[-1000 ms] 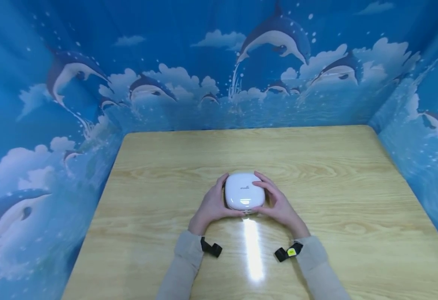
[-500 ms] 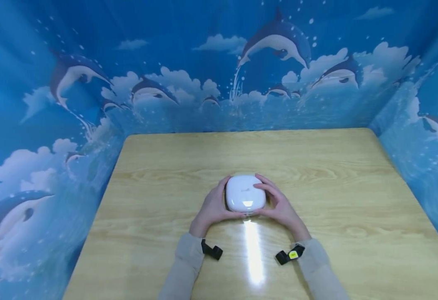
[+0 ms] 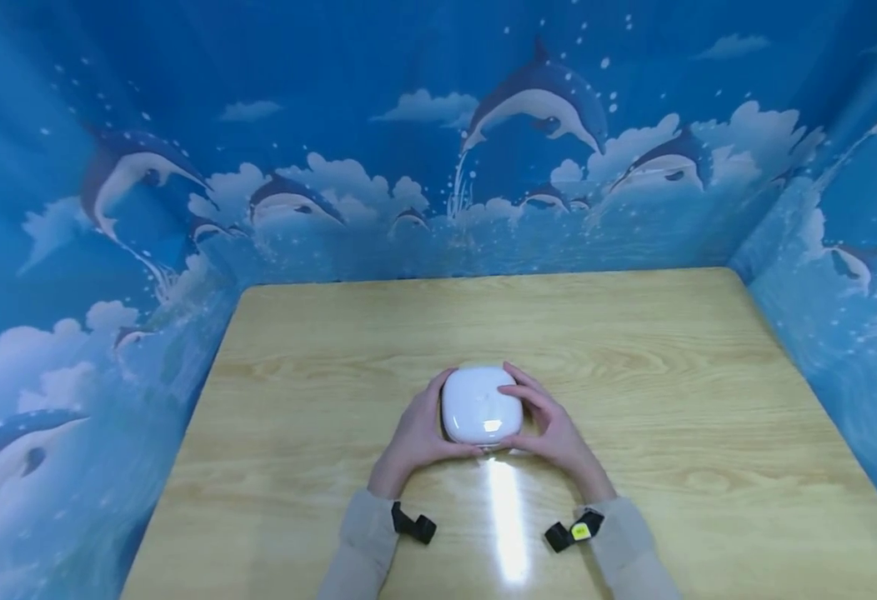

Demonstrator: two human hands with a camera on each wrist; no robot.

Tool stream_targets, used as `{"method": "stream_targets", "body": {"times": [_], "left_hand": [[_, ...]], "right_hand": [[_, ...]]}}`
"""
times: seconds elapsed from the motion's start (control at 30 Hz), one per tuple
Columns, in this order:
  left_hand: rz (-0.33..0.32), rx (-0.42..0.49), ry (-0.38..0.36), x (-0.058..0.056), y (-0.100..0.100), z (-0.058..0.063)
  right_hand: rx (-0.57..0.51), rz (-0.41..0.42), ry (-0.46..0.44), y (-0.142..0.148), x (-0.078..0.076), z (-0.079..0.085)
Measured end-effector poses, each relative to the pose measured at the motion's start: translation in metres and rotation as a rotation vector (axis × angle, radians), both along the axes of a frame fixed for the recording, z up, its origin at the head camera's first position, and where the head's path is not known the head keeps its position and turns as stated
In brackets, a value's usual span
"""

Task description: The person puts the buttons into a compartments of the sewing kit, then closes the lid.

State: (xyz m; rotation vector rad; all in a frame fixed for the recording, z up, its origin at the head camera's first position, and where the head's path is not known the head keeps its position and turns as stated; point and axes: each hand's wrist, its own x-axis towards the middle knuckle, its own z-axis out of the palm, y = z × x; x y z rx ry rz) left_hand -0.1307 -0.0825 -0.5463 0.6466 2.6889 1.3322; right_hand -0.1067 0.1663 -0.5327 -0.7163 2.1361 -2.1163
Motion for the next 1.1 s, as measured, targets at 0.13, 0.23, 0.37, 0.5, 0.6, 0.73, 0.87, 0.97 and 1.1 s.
{"method": "stream_targets", "body": {"times": [0.13,0.23,0.37,0.5,0.6,0.73,0.87,0.97,1.1], "left_hand": [[-0.01,0.007,0.003,0.002,0.0,-0.001],[-0.022,0.013,0.01,0.003,0.001,-0.001],[-0.005,0.009,0.014,0.004,0.0,-0.001],[0.009,0.003,-0.009,0.005,-0.001,0.0],[0.019,-0.008,-0.021,0.004,-0.001,0.0],[0.036,-0.034,-0.027,0.004,0.002,0.002],[0.054,-0.073,-0.04,0.004,0.004,0.005],[0.07,-0.089,-0.041,0.005,0.005,0.005],[0.086,-0.093,-0.03,0.006,0.007,0.004]], "right_hand": [[-0.003,-0.004,-0.007,0.002,-0.001,-0.01],[-0.013,-0.007,0.002,0.004,0.0,-0.011],[-0.015,0.006,0.012,0.004,-0.002,-0.011],[-0.011,0.003,-0.013,0.003,-0.002,-0.013],[-0.016,-0.009,-0.02,0.002,-0.002,-0.014],[-0.019,-0.032,-0.028,0.001,-0.002,-0.016],[-0.022,-0.055,-0.052,0.001,-0.001,-0.014],[-0.018,-0.058,-0.064,0.001,0.0,-0.011],[0.004,-0.054,-0.067,0.001,0.001,-0.009]]}}
